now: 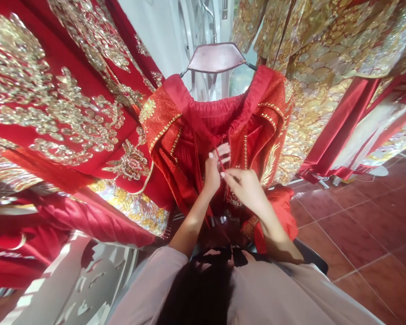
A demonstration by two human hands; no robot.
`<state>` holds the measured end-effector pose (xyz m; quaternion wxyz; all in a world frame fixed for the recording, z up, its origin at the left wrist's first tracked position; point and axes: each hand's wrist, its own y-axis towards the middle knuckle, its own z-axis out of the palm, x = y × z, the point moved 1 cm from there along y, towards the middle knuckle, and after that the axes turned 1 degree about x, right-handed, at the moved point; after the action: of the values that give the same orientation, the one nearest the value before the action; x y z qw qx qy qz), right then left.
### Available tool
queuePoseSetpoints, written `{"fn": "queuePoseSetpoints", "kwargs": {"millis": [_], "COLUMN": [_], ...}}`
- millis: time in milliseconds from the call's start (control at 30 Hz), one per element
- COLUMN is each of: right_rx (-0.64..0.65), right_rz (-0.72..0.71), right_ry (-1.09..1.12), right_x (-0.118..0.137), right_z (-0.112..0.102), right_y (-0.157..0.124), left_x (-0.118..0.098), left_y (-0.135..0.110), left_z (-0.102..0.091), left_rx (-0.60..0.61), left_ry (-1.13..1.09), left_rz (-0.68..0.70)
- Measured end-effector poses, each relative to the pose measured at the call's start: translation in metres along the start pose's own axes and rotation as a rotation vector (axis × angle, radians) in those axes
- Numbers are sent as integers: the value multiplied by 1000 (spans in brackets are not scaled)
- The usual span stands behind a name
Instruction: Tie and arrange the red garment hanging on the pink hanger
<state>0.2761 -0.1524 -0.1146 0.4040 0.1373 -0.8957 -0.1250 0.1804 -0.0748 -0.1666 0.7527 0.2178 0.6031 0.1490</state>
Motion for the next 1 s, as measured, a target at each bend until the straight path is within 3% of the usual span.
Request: {"fn": "queuePoseSetpoints", "kwargs": {"millis": [167, 400, 500, 600, 700, 900, 1000], "right_rx": [-8, 15, -163, -395, -433, -150, -145], "right_rz": [29, 41, 7, 9, 22, 161, 167], "right_ry": [-33, 16, 17, 57, 277, 1173, 1289], "right_x": [-6, -30, -36, -41, -40, -19, -14], "right_z": [11, 28, 19, 8, 8, 17, 21], "right_y": [-7, -19, -13, 5, 33, 62, 59], "left_x": [-1, -9, -13, -21, -30, -28, -26], "left_y": [11, 15, 10, 2, -5, -6, -5], "left_z": [3, 4, 2, -2, -5, -11, -15], "left_rx": [-44, 159, 97, -30, -82, -23, -38], "left_ry": [62, -29, -54, 165, 371, 441, 409], "left_rz": [55, -119, -155, -92, -17, 20, 35]}}
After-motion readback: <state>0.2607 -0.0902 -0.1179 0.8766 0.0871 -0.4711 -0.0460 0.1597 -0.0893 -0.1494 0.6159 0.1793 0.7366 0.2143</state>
